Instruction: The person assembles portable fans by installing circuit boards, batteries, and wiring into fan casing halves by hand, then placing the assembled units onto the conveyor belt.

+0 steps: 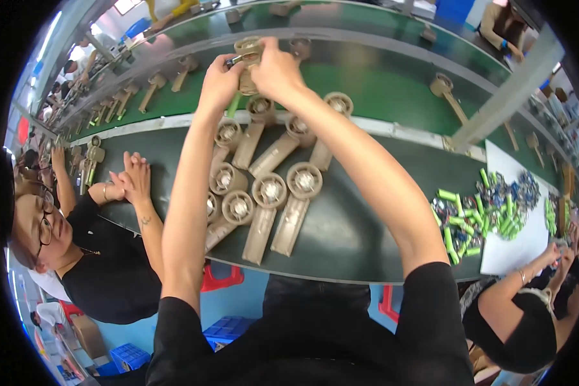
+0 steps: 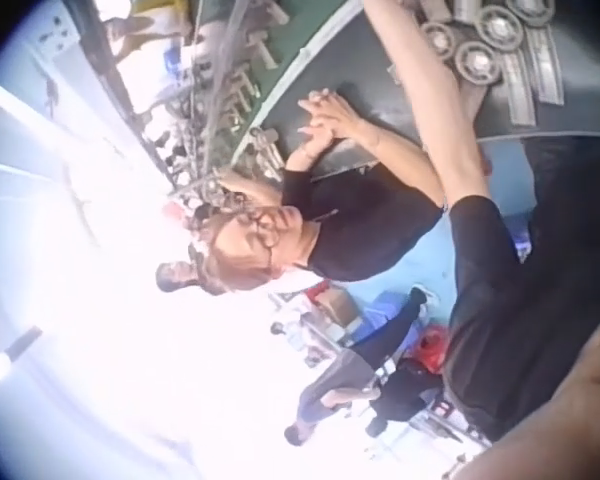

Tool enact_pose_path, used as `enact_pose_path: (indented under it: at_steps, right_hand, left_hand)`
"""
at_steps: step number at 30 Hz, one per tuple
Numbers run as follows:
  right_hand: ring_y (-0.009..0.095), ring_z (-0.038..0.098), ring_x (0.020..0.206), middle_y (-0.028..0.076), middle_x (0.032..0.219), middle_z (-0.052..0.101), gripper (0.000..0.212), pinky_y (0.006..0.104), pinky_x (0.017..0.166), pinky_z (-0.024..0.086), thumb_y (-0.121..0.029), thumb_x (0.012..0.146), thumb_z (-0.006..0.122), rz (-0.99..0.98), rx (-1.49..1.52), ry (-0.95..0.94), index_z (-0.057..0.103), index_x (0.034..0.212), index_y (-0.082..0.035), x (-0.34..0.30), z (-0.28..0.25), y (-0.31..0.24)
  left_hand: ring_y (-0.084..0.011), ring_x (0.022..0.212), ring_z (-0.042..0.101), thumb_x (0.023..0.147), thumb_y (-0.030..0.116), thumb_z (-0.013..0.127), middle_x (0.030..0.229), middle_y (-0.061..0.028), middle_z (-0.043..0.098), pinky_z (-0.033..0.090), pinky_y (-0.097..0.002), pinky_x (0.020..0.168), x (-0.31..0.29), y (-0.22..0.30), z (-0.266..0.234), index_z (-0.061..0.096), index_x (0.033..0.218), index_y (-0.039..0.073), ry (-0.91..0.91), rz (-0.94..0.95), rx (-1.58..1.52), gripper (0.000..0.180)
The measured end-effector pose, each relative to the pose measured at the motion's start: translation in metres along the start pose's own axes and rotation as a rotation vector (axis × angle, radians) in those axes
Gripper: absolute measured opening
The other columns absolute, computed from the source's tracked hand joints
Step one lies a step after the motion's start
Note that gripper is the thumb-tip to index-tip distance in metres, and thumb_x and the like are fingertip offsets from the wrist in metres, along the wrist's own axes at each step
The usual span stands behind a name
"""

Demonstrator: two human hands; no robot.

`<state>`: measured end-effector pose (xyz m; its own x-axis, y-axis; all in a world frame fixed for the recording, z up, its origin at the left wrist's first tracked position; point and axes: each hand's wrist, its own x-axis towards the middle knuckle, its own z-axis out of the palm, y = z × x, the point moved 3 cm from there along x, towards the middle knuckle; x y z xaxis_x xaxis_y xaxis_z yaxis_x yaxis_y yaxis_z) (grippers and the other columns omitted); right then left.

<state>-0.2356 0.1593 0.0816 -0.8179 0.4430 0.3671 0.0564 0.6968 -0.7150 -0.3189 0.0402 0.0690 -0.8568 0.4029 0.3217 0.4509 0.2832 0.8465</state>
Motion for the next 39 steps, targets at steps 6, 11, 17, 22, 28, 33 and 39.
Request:
enact_pose_path:
  at_steps: [6,11,17,22,28,33,39]
  right_hand:
    - [0.045,0.062,0.105,0.029,0.109,0.065,0.052,0.0498,0.092,0.048,-0.023,0.084,0.063,0.087,0.062,-0.044,0.045,0.126,-0.001,0.094,0.124,0.044]
    - [0.045,0.064,0.103,0.027,0.110,0.066,0.052,0.0486,0.091,0.051,-0.030,0.084,0.063,0.195,-0.248,-0.267,0.049,0.124,0.000,0.087,0.135,0.053]
    - [0.031,0.072,0.083,0.019,0.089,0.072,0.036,0.0404,0.072,0.057,-0.027,0.082,0.065,0.211,-0.689,0.003,0.063,0.100,0.003,0.085,0.043,0.105]
    - [0.018,0.061,0.053,0.008,0.056,0.060,0.018,0.0309,0.052,0.048,-0.016,0.073,0.066,0.442,0.078,-0.315,0.063,0.064,-0.001,0.099,0.037,0.181]
    - [0.009,0.058,0.054,0.006,0.074,0.063,0.030,0.0227,0.050,0.051,-0.008,0.076,0.070,0.335,0.508,-0.253,0.056,0.100,0.003,0.054,0.018,0.057]
    - [0.017,0.067,0.058,0.016,0.087,0.065,0.063,0.0283,0.051,0.057,-0.005,0.079,0.069,0.314,0.424,-0.373,0.035,0.130,0.006,-0.005,0.062,-0.025]
    - [0.029,0.071,0.060,0.025,0.085,0.069,0.060,0.0350,0.062,0.059,-0.003,0.078,0.060,0.272,0.278,-0.502,0.031,0.128,0.013,-0.078,0.143,-0.119]
  left_hand:
    - [-0.0313,0.108,0.062,0.084,0.022,0.065,0.111,-0.0227,0.066,0.047,-0.0425,0.092,0.097,-0.100,-0.029,0.060,0.120,0.000,-0.219,-0.156,0.218,0.043]
    - [-0.0398,0.133,0.040,0.088,0.035,0.064,0.142,-0.0232,0.043,0.035,-0.0555,0.105,0.136,-0.179,-0.086,0.045,0.139,0.005,0.055,-0.282,0.840,0.062]
    - [-0.0426,0.117,0.052,0.090,0.024,0.061,0.126,-0.0278,0.050,0.044,-0.0507,0.098,0.133,-0.237,-0.120,0.046,0.124,-0.005,0.137,-0.217,0.994,0.048]
    - [-0.0476,0.104,0.056,0.091,0.013,0.052,0.112,-0.0339,0.055,0.045,-0.0525,0.092,0.071,-0.153,-0.107,0.052,0.113,-0.008,0.253,-0.187,0.749,0.031]
    - [-0.0502,0.094,0.057,0.097,0.016,0.049,0.100,-0.0332,0.057,0.045,-0.0549,0.083,-0.090,-0.099,-0.140,0.052,0.121,-0.003,0.203,-0.208,0.842,0.031]
    - [-0.0449,0.109,0.054,0.093,0.014,0.055,0.113,-0.0318,0.053,0.045,-0.0528,0.089,-0.149,-0.088,-0.131,0.046,0.132,-0.004,0.182,-0.302,0.786,0.044]
    - [-0.0511,0.121,0.049,0.088,0.015,0.052,0.125,-0.0368,0.052,0.041,-0.0560,0.100,-0.153,-0.135,-0.183,0.041,0.138,-0.002,0.080,-0.355,0.974,0.054]
